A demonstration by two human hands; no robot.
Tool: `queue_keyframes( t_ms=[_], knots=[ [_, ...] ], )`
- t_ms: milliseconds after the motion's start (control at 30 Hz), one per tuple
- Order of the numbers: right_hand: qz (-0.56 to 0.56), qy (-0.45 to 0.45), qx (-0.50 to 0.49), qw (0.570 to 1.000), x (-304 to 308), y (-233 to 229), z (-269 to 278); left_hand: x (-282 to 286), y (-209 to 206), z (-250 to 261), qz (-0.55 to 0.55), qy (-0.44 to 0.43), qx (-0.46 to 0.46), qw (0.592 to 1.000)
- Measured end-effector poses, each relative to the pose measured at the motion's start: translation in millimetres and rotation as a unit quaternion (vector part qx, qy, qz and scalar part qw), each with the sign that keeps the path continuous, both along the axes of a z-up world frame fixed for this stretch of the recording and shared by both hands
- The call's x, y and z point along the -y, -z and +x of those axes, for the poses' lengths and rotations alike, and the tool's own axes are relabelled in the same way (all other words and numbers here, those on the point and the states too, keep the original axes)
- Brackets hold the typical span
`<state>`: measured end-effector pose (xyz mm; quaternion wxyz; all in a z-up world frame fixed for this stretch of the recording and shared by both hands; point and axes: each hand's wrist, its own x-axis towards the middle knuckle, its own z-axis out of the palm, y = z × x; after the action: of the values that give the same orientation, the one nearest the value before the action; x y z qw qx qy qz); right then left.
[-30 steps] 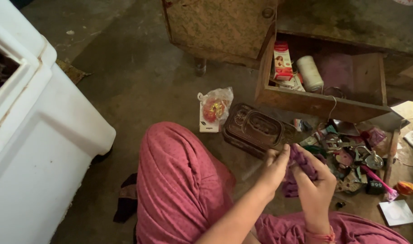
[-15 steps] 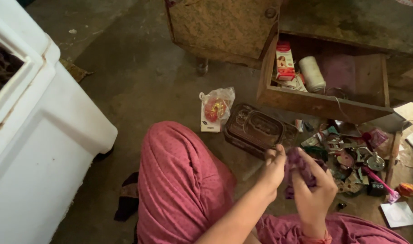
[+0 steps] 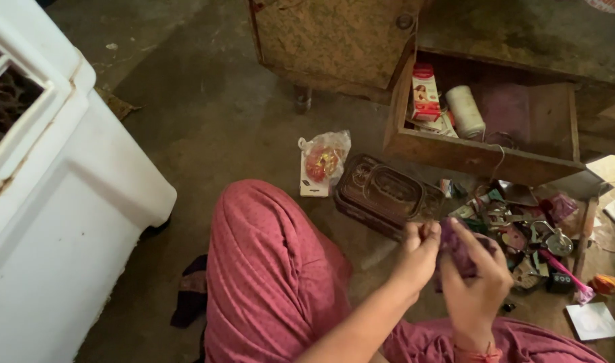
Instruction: Cleaning personal grooming items and small objects with a cloth.
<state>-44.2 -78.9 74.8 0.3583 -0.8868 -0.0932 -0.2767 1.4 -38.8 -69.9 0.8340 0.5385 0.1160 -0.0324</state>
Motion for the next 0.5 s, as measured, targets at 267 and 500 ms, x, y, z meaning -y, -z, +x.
queue_keyframes(
  t_ms=[267, 500],
  knots=[
    [0.174, 0.048, -0.089, 0.980, 20.9, 8.8, 10.4, -45.5, -73.0, -1.5, -0.146, 0.097, -0.060, 0.983],
    [0.180, -0.017, -0.076, 0.981, 17.8, 10.9, 8.2, -8.9, -17.9, -0.5, -0.033, 0.064, 0.009, 0.997]
  ],
)
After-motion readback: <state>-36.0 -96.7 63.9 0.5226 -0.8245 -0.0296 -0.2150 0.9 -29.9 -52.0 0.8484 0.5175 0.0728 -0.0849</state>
